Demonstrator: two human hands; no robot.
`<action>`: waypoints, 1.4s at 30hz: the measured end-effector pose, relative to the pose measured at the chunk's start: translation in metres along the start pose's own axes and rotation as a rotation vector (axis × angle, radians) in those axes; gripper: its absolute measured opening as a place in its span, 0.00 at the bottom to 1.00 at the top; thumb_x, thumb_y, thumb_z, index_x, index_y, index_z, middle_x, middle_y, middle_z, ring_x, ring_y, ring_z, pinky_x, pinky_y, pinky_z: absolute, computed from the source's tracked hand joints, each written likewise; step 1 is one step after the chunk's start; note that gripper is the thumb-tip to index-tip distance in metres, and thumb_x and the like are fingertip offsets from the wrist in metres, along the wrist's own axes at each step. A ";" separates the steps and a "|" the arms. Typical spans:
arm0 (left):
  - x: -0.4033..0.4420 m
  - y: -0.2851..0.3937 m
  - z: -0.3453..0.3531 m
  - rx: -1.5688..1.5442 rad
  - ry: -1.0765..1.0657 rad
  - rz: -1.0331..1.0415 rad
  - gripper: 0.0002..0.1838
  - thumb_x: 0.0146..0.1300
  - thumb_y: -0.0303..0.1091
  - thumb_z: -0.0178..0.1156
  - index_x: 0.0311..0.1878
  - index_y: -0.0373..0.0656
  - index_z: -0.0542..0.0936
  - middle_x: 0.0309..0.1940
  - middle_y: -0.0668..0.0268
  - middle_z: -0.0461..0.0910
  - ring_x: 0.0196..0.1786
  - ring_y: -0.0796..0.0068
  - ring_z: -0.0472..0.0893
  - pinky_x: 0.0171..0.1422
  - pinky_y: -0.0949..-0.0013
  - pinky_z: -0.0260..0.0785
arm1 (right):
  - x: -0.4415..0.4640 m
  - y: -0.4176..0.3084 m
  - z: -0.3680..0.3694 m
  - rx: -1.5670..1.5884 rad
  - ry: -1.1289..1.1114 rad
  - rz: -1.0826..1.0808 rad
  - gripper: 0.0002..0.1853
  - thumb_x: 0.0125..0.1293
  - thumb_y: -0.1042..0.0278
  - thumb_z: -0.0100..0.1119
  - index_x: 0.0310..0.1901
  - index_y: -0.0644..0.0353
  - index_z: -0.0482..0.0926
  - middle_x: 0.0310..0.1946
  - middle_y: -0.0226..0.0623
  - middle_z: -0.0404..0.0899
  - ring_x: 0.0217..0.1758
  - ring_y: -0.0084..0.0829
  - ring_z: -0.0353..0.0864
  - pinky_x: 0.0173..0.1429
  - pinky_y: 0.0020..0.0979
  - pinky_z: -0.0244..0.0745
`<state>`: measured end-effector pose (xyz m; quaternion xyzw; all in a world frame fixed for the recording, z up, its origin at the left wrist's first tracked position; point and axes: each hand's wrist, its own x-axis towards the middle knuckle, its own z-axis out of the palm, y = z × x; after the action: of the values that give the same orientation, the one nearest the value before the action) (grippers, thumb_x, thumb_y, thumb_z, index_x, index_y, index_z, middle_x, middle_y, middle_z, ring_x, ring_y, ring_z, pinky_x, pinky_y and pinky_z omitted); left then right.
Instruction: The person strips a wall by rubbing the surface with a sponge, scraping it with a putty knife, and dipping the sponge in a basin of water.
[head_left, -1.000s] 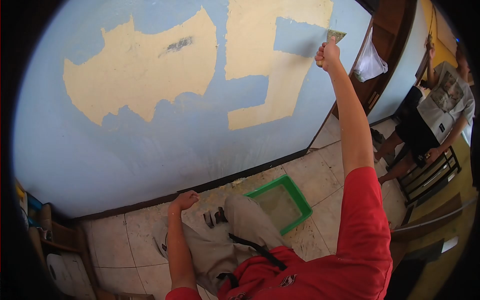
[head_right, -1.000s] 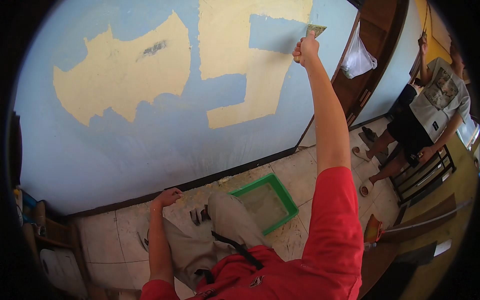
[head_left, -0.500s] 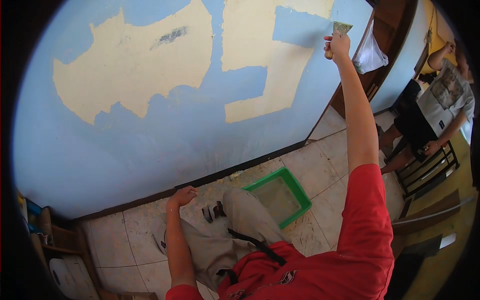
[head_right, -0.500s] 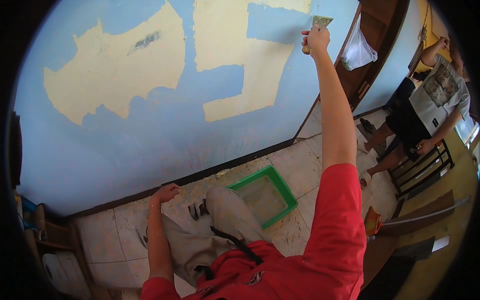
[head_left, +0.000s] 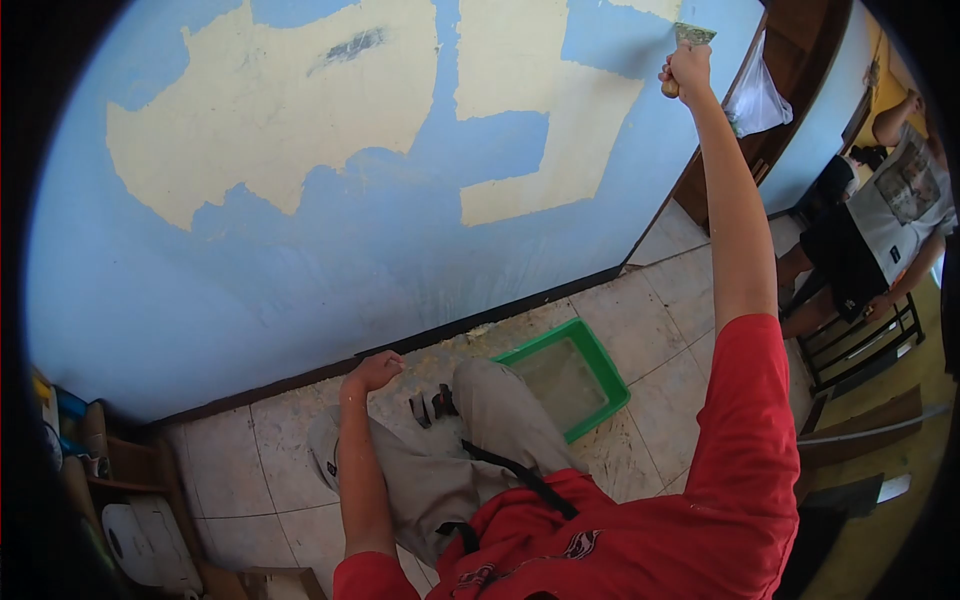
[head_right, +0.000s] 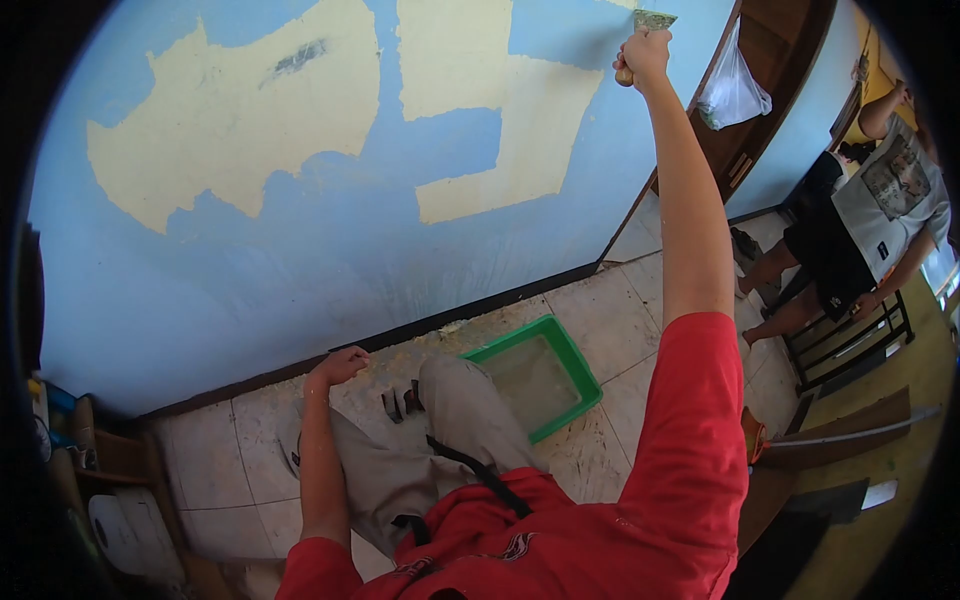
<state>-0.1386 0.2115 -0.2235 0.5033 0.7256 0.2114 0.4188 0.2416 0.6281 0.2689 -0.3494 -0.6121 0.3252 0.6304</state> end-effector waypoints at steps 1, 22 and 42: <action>0.000 0.000 0.000 -0.005 -0.003 0.015 0.21 0.62 0.47 0.60 0.53 0.45 0.80 0.47 0.56 0.83 0.53 0.60 0.81 0.59 0.62 0.70 | 0.003 0.004 -0.003 -0.081 -0.009 -0.003 0.13 0.74 0.70 0.40 0.51 0.67 0.52 0.29 0.45 0.70 0.20 0.28 0.70 0.20 0.32 0.73; 0.005 -0.007 0.006 0.106 0.065 0.022 0.23 0.61 0.53 0.61 0.55 0.50 0.79 0.46 0.64 0.81 0.43 0.70 0.79 0.45 0.63 0.74 | -0.378 0.182 0.043 -0.179 -0.944 0.475 0.18 0.74 0.51 0.51 0.49 0.58 0.68 0.16 0.25 0.64 0.11 0.18 0.63 0.13 0.23 0.59; -0.037 0.067 -0.005 0.098 -0.035 -0.119 0.22 0.61 0.48 0.59 0.54 0.47 0.81 0.45 0.65 0.83 0.40 0.69 0.81 0.43 0.60 0.75 | -0.637 0.399 -0.151 -0.212 -0.397 1.200 0.27 0.62 0.59 0.56 0.53 0.77 0.75 0.47 0.51 0.80 0.51 0.37 0.80 0.54 0.35 0.73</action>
<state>-0.1003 0.2053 -0.1568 0.4828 0.7562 0.1416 0.4182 0.3745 0.3054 -0.4139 -0.6248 -0.4439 0.6180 0.1752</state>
